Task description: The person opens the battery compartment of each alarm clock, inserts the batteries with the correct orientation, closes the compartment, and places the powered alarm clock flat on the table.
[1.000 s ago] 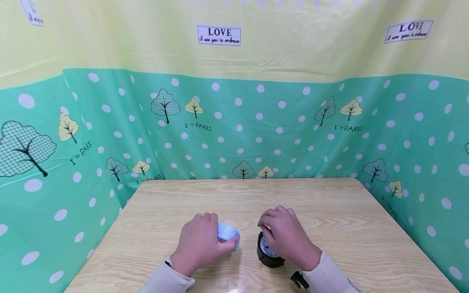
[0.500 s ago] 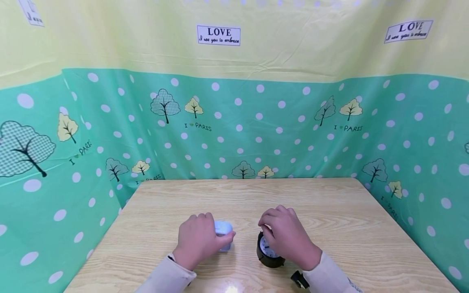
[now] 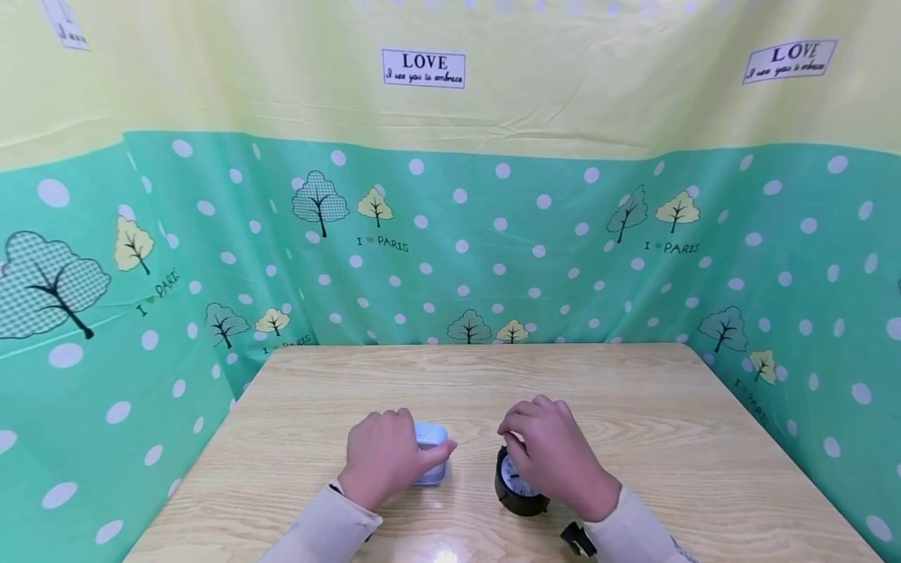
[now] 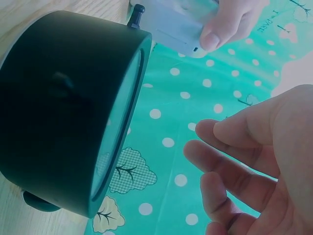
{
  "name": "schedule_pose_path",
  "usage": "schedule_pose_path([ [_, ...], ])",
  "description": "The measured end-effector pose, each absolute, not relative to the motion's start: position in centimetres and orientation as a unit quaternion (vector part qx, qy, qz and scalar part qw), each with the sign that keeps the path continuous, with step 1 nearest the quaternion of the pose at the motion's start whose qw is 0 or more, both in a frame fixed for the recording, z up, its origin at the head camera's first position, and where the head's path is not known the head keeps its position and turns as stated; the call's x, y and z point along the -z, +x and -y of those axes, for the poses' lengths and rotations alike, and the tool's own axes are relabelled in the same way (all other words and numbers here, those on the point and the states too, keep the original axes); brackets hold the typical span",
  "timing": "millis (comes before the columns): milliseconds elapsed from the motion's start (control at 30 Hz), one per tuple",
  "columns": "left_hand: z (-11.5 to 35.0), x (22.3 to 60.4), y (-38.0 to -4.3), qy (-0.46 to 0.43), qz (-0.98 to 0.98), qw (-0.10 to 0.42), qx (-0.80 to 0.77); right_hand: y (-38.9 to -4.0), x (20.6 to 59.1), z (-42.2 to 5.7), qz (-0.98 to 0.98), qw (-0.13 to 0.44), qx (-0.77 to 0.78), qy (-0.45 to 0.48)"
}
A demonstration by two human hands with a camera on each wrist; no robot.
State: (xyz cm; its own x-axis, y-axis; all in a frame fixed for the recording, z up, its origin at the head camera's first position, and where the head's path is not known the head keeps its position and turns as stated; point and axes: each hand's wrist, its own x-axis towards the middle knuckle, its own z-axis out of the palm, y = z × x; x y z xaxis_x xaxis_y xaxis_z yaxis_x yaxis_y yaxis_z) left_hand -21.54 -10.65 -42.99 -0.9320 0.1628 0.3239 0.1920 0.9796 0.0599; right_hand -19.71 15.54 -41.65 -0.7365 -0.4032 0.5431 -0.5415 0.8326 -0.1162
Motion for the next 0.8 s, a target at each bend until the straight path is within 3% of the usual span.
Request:
schedule_pose_path([
  [800,10.49,42.91,-22.23,-0.085,0.985,0.150,0.012,-19.93,41.56,-16.11,0.924,0.259,-0.131,0.249],
])
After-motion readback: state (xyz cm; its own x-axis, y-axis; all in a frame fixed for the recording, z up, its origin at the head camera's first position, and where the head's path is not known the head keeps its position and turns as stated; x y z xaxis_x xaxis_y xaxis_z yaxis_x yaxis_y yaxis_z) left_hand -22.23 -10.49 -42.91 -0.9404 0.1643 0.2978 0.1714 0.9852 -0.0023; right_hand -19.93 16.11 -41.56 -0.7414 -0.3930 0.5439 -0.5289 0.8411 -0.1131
